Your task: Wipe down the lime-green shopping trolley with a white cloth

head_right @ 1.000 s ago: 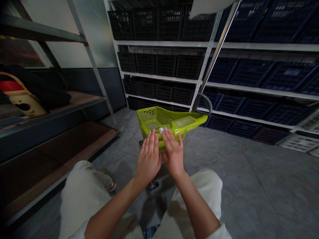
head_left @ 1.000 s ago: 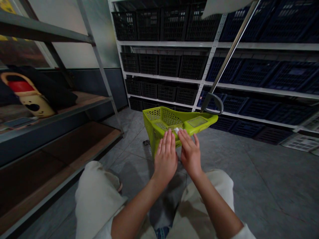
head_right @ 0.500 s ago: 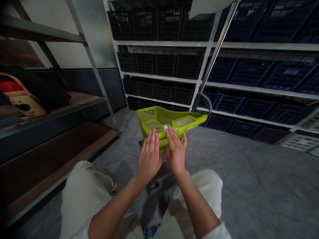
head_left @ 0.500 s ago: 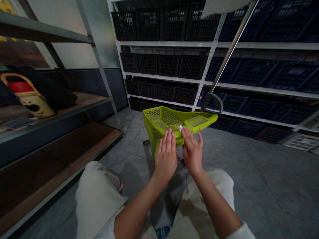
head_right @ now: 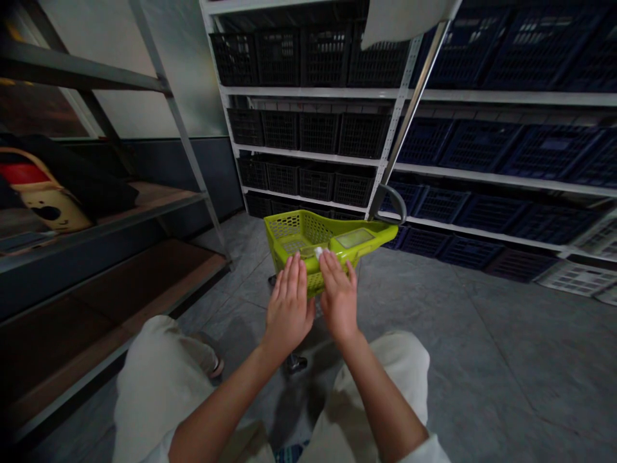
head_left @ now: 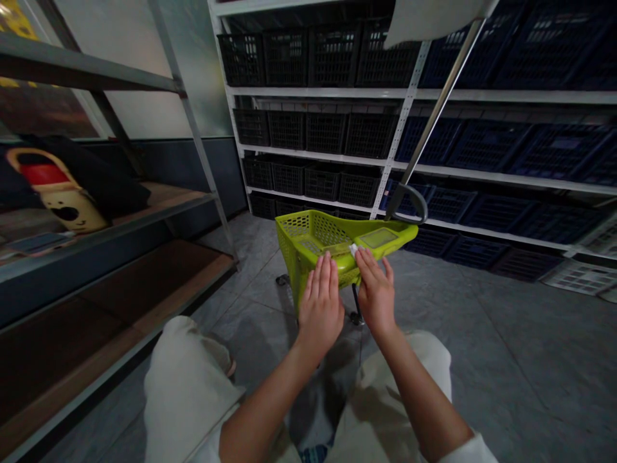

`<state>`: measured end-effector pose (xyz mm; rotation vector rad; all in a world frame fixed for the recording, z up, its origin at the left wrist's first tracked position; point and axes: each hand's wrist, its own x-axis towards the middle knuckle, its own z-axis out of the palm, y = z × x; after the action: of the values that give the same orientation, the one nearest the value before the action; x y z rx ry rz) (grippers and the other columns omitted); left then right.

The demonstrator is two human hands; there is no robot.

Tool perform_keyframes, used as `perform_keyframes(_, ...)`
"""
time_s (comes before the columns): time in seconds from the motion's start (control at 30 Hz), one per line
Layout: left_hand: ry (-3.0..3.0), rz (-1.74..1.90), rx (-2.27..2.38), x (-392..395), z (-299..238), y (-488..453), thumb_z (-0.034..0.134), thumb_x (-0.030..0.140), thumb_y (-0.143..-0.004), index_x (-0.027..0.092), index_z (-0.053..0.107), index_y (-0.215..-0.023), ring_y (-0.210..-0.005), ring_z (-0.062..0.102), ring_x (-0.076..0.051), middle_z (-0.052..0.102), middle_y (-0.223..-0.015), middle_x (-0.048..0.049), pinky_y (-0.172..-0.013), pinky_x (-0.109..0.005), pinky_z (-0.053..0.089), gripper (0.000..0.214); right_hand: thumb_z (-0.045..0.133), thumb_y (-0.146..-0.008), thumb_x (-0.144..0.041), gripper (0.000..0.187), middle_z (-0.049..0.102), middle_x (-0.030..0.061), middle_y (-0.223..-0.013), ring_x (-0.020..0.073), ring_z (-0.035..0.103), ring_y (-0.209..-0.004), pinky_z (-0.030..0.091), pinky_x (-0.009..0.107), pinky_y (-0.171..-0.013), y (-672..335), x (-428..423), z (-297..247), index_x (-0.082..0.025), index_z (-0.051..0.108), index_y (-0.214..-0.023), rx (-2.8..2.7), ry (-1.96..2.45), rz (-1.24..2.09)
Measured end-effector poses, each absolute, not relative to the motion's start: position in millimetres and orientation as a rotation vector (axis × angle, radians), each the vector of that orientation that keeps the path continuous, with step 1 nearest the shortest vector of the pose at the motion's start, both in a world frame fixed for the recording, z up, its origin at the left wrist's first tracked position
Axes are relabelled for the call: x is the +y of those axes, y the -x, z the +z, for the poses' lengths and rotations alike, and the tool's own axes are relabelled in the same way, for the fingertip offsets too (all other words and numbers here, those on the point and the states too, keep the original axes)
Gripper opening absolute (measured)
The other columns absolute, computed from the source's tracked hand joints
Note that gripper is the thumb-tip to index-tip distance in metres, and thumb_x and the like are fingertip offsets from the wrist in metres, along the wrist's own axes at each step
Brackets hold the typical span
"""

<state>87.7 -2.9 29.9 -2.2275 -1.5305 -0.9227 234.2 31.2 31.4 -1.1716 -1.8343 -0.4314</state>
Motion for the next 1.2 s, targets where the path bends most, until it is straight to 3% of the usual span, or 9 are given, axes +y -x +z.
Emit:
perform_keyframes(0.1, 2.214, -0.908, -1.539, -2.3, 27.8, -87.9, 0.047, 0.016, -0.089, 0.003, 0.018, -0.157, -0.156, 0.012, -0.027, 0.021, -0.166, -0.0186, -0.124, -0.045, 0.029, 0.075, 0.037, -0.085, -0.005, 0.075, 0.048, 0.0094, -0.154, 0.0168, 0.041, -0.146, 0.03, 0.041, -0.12, -209.3, 10.3, 30.6, -0.021, 0.029, -0.158, -1.952, 1.09, -0.371)
perform_keyframes(0.2, 2.196, -0.898, -1.548, -2.6, 28.3, -86.9, 0.044, 0.014, -0.09, 0.006, 0.018, -0.158, -0.156, 0.013, -0.025, 0.023, -0.166, -0.0167, -0.123, -0.044, 0.03, 0.073, 0.038, -0.085, -0.006, 0.077, 0.047, 0.0097, -0.155, 0.0171, 0.04, -0.147, 0.025, 0.043, -0.122, -203.0, 2.7, 30.8, -0.021, 0.026, -0.159, -1.995, 1.089, -0.385)
perform_keyframes(0.3, 2.205, -0.901, -1.547, -3.9, 31.2, -86.3, 0.045, 0.013, -0.089, 0.006, 0.015, -0.159, -0.155, 0.016, -0.026, 0.023, -0.166, -0.0174, -0.123, -0.046, 0.03, 0.077, 0.037, -0.084, -0.004, 0.077, 0.05, 0.0084, -0.153, 0.0175, 0.041, -0.146, 0.019, 0.046, -0.123, -219.3, 15.7, 31.2, -0.024, 0.029, -0.158, -1.988, 1.109, -0.436)
perform_keyframes(0.5, 2.218, -0.926, -1.537, -5.7, 33.6, -88.0, 0.046, 0.016, -0.09, 0.005, 0.013, -0.158, -0.155, 0.017, -0.027, 0.023, -0.166, -0.0185, -0.123, -0.047, 0.03, 0.077, 0.035, -0.084, -0.002, 0.071, 0.058, 0.0081, -0.146, 0.0219, 0.046, -0.142, 0.022, 0.053, -0.12, -247.3, 45.9, 32.9, -0.025, 0.044, -0.15, -1.766, 1.246, -0.472)
perform_keyframes(0.77, 2.18, -0.901, -1.562, -1.9, 26.2, -88.9, 0.042, 0.015, -0.093, 0.006, 0.019, -0.158, -0.156, 0.014, -0.025, 0.024, -0.166, -0.0167, -0.123, -0.044, 0.03, 0.069, 0.038, -0.088, -0.006, 0.07, 0.049, 0.0088, -0.154, 0.0168, 0.041, -0.146, 0.021, 0.041, -0.123, -200.7, 2.3, 37.9, -0.023, 0.032, -0.156, -1.971, 1.108, -0.365)
perform_keyframes(0.93, 2.198, -0.877, -1.549, -3.5, 29.8, -86.3, 0.045, 0.015, -0.091, 0.004, 0.02, -0.157, -0.155, 0.016, -0.026, 0.024, -0.165, -0.018, -0.124, -0.045, 0.029, 0.072, 0.037, -0.087, -0.003, 0.074, 0.05, 0.0071, -0.153, 0.0176, 0.042, -0.145, 0.014, 0.045, -0.124, -223.1, 19.2, 35.6, -0.026, 0.031, -0.157, -1.981, 1.124, -0.412)
perform_keyframes(1.1, 2.209, -0.902, -1.541, -3.7, 30.9, -87.3, 0.045, 0.014, -0.091, 0.003, 0.019, -0.157, -0.155, 0.018, -0.027, 0.025, -0.165, -0.0195, -0.123, -0.046, 0.03, 0.072, 0.034, -0.087, -0.003, 0.069, 0.056, 0.0086, -0.148, 0.0208, 0.047, -0.142, 0.016, 0.05, -0.121, -242.0, 43.0, 30.1, -0.025, 0.04, -0.152, -1.768, 1.245, -0.512)
perform_keyframes(1.2, 2.188, -0.92, -1.549, -2.6, 28.2, -88.5, 0.044, 0.014, -0.092, 0.003, 0.018, -0.157, -0.155, 0.017, -0.027, 0.026, -0.164, -0.02, -0.122, -0.047, 0.032, 0.071, 0.034, -0.086, -0.003, 0.07, 0.053, 0.0103, -0.15, 0.0193, 0.046, -0.143, 0.02, 0.047, -0.121, -225.3, 29.6, 31.0, -0.022, 0.038, -0.154, -1.797, 1.221, -0.477)
